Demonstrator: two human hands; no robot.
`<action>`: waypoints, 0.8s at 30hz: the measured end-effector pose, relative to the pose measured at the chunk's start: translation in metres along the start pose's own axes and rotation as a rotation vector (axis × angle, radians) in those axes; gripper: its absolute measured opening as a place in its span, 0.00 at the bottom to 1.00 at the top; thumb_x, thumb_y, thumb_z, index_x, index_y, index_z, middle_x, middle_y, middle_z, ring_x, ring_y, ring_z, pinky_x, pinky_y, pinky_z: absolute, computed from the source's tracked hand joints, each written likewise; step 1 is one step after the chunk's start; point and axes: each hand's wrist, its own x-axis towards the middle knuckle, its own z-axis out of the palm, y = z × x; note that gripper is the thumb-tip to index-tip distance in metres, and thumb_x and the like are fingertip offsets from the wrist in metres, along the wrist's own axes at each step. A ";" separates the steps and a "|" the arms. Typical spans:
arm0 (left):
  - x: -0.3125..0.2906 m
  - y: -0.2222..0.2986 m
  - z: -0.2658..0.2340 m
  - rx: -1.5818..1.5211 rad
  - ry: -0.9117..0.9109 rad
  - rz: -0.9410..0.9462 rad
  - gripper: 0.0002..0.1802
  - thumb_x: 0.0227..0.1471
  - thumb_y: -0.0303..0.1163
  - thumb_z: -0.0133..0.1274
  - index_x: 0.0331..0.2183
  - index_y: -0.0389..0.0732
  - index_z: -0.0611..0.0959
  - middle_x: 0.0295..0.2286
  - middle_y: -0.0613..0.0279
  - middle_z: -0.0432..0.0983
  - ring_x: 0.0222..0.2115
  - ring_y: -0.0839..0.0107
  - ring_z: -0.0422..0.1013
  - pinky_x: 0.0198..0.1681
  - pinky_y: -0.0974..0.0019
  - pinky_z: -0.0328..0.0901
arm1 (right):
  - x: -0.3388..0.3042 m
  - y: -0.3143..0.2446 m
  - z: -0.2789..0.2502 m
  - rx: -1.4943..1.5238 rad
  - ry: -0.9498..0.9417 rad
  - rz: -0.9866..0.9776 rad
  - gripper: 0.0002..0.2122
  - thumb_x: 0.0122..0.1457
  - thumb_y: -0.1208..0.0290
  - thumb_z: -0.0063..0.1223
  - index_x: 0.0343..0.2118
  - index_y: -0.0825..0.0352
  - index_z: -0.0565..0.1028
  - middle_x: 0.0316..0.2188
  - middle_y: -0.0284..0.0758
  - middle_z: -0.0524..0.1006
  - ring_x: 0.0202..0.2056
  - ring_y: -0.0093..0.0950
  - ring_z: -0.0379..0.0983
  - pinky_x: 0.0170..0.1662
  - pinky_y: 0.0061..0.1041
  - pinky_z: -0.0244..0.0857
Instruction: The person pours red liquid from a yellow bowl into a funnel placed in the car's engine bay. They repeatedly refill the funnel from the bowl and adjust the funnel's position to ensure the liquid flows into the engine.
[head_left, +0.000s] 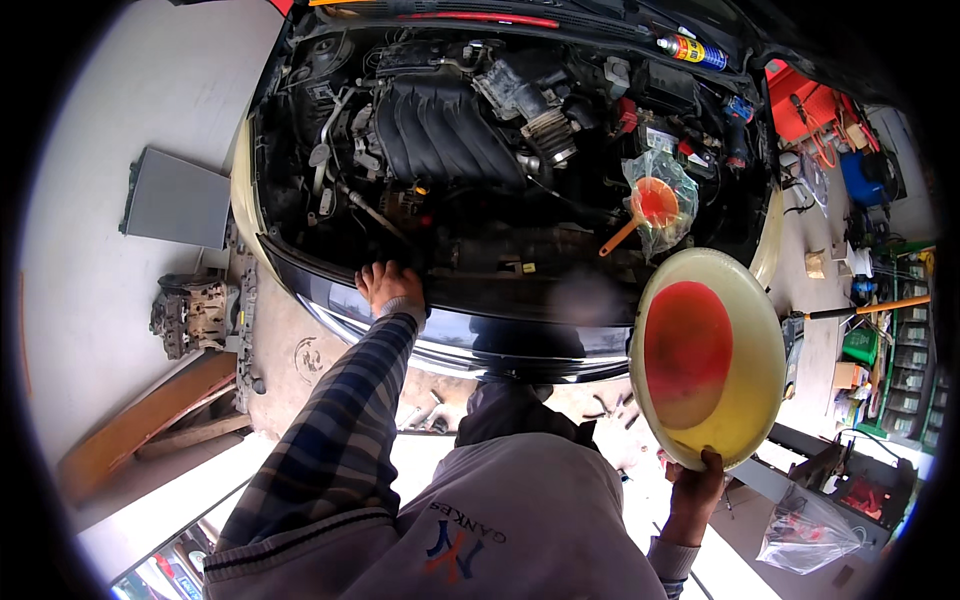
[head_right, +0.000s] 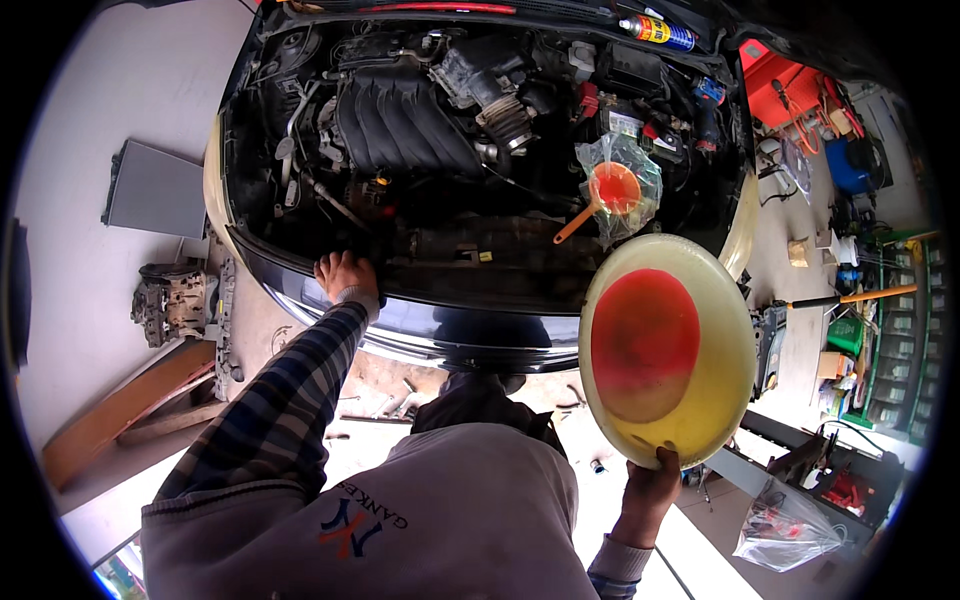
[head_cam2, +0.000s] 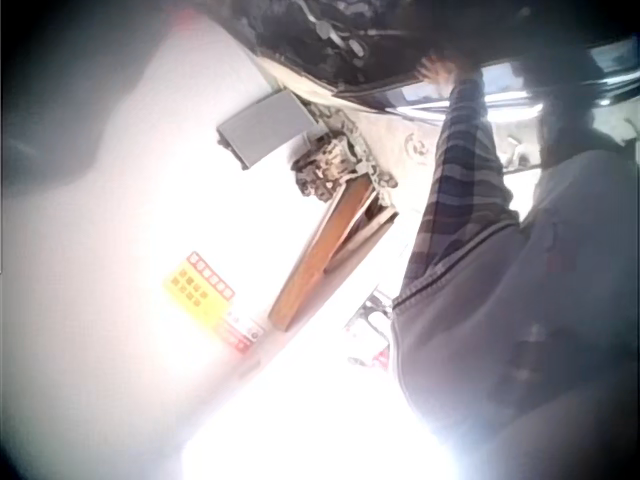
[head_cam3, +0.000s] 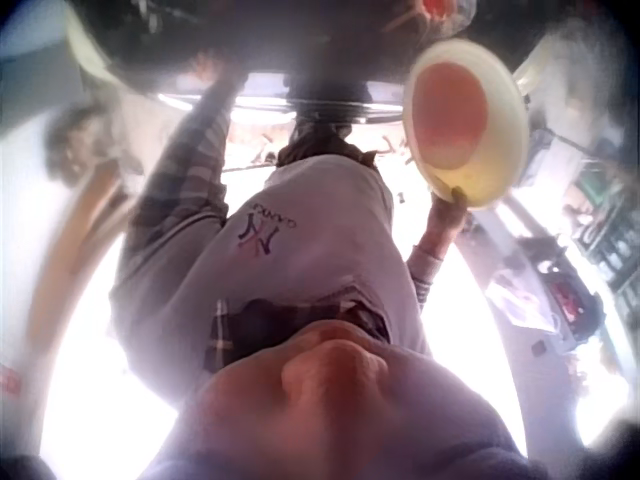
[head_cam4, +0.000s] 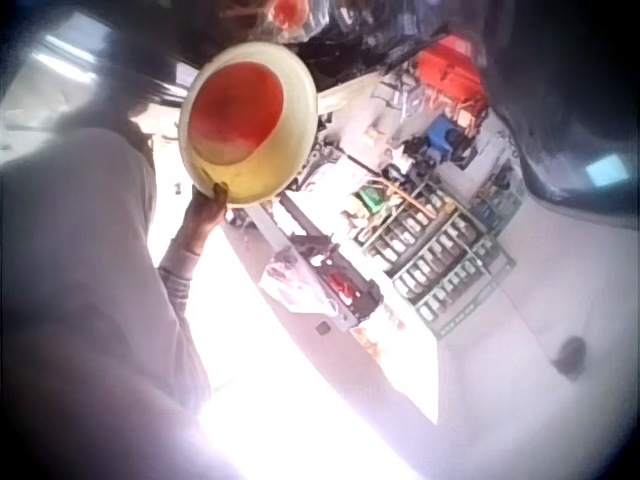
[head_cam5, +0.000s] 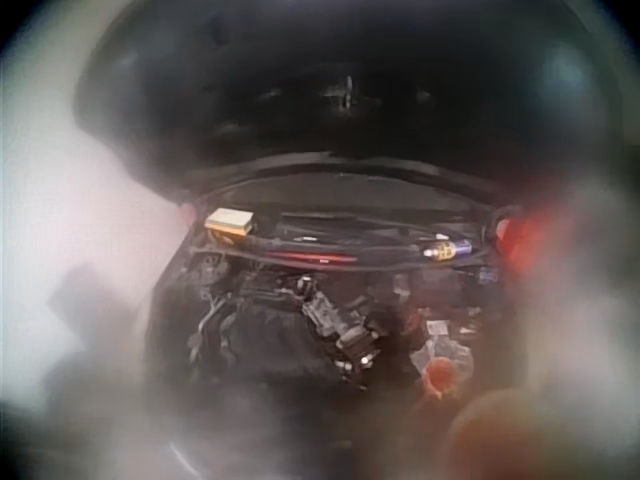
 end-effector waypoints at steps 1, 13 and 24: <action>0.000 0.001 -0.001 -0.021 -0.020 0.001 0.13 0.49 0.37 0.51 0.33 0.39 0.82 0.41 0.50 0.75 0.54 0.50 0.63 0.66 0.46 0.47 | -0.003 -0.006 0.005 -0.012 0.023 -0.025 0.14 0.60 0.75 0.42 0.48 0.73 0.70 0.47 0.40 0.73 0.48 0.34 0.73 0.47 0.32 0.72; 0.001 0.001 -0.006 -0.006 -0.091 -0.044 0.14 0.52 0.39 0.50 0.35 0.40 0.83 0.45 0.49 0.74 0.57 0.48 0.61 0.67 0.44 0.44 | 0.019 -0.076 0.026 -0.086 -0.013 -0.074 0.12 0.64 0.72 0.44 0.45 0.73 0.72 0.42 0.39 0.78 0.37 0.30 0.80 0.31 0.21 0.78; 0.002 -0.006 -0.017 -0.188 -0.076 -0.002 0.15 0.48 0.37 0.52 0.37 0.39 0.81 0.43 0.47 0.73 0.57 0.43 0.59 0.68 0.41 0.42 | 0.062 -0.097 0.031 -0.211 -0.094 -0.150 0.16 0.60 0.81 0.49 0.51 0.78 0.65 0.50 0.45 0.73 0.48 0.39 0.76 0.50 0.35 0.77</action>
